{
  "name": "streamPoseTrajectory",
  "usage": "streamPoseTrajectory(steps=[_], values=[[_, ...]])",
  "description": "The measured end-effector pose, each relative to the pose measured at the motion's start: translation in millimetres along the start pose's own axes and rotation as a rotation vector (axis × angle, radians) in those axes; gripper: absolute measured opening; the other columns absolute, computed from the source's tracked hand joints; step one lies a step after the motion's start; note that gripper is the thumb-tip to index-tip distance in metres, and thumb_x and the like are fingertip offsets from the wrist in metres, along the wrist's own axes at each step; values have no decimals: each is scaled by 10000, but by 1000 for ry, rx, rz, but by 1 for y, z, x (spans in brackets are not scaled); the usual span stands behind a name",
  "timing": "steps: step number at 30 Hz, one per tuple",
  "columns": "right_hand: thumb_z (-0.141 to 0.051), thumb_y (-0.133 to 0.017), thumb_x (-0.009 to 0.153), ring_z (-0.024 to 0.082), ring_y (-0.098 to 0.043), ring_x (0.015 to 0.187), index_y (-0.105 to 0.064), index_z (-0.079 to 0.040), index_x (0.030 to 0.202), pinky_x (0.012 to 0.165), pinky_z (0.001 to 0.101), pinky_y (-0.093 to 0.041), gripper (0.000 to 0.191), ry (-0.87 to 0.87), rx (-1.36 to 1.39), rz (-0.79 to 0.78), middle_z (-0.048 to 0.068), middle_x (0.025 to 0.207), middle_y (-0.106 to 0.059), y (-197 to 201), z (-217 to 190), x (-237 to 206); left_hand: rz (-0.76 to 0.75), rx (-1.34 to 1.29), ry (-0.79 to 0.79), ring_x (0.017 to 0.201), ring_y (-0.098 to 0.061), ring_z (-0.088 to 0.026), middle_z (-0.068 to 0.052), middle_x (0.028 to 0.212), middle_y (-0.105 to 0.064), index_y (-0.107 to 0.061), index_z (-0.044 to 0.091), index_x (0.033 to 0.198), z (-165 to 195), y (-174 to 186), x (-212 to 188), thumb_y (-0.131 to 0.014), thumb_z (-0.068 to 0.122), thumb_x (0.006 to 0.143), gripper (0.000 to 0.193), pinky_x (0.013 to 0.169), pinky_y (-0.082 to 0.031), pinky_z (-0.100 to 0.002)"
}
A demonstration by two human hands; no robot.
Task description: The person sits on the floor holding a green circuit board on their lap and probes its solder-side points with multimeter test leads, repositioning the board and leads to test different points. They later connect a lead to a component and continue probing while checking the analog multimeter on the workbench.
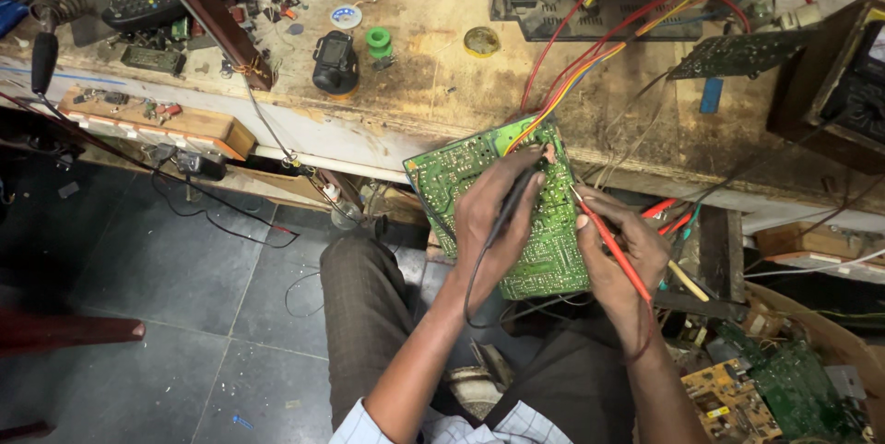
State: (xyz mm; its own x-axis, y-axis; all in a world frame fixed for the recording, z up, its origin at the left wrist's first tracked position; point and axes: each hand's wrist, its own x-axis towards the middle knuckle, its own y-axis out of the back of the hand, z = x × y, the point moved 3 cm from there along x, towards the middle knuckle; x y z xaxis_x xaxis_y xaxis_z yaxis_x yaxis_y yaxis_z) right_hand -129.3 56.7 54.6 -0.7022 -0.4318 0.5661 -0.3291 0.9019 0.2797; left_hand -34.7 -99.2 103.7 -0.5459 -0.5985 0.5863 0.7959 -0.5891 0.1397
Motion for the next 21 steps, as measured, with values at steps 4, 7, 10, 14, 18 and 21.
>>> streamPoseTrajectory(steps=[4, 7, 10, 14, 18, 21], values=[[-20, -705, 994, 225, -726, 1128, -675, 60, 1168, 984, 327, -597, 194, -13, 5, -10, 215, 1254, -721, 0, 2, -1, 26, -8, -36, 1107, -759, -303, -174, 1217, -729, -663, 13, 1245, -2, 2, 5, -653, 66, 1024, 227, 934, -599, -359], [-25, -705, 991, 223, -727, 1123, -673, 64, 1165, 976, 327, -599, 198, -30, -1, -11, 215, 1250, -722, 1, 1, -1, 59, -14, 8, 1099, -769, -293, -171, 1219, -733, -666, 18, 1265, -5, 2, 7, -651, 72, 1023, 249, 933, -605, -354], [-26, -703, 993, 220, -727, 1122, -672, 67, 1167, 979, 329, -597, 200, -46, 4, -10, 213, 1250, -724, 1, 1, -1, 75, 3, 23, 1130, -759, -299, -179, 1248, -730, -670, 14, 1268, -7, 1, 7, -656, 76, 1020, 256, 962, -601, -357], [-23, -701, 996, 221, -723, 1141, -666, 72, 1168, 997, 333, -594, 199, -40, 45, -18, 211, 1258, -722, 1, 1, -1, 103, 44, -8, 1230, -721, -326, -201, 1299, -714, -671, 5, 1272, -7, 0, 7, -651, 77, 1025, 259, 1036, -582, -377], [-33, -705, 998, 216, -722, 1126, -672, 77, 1173, 992, 332, -592, 208, -21, 11, -15, 212, 1251, -724, 2, 3, 0, 149, 66, -39, 1245, -705, -339, -219, 1315, -695, -665, 2, 1262, -5, 0, 6, -658, 84, 1026, 250, 1054, -569, -393], [-42, -709, 1003, 211, -719, 1122, -676, 76, 1178, 989, 328, -587, 214, -30, 12, -8, 211, 1249, -726, 2, 6, -2, 69, -19, 110, 1092, -772, -277, -179, 1244, -736, -684, 20, 1230, -7, 0, 3, -675, 105, 994, 251, 911, -616, -347]])
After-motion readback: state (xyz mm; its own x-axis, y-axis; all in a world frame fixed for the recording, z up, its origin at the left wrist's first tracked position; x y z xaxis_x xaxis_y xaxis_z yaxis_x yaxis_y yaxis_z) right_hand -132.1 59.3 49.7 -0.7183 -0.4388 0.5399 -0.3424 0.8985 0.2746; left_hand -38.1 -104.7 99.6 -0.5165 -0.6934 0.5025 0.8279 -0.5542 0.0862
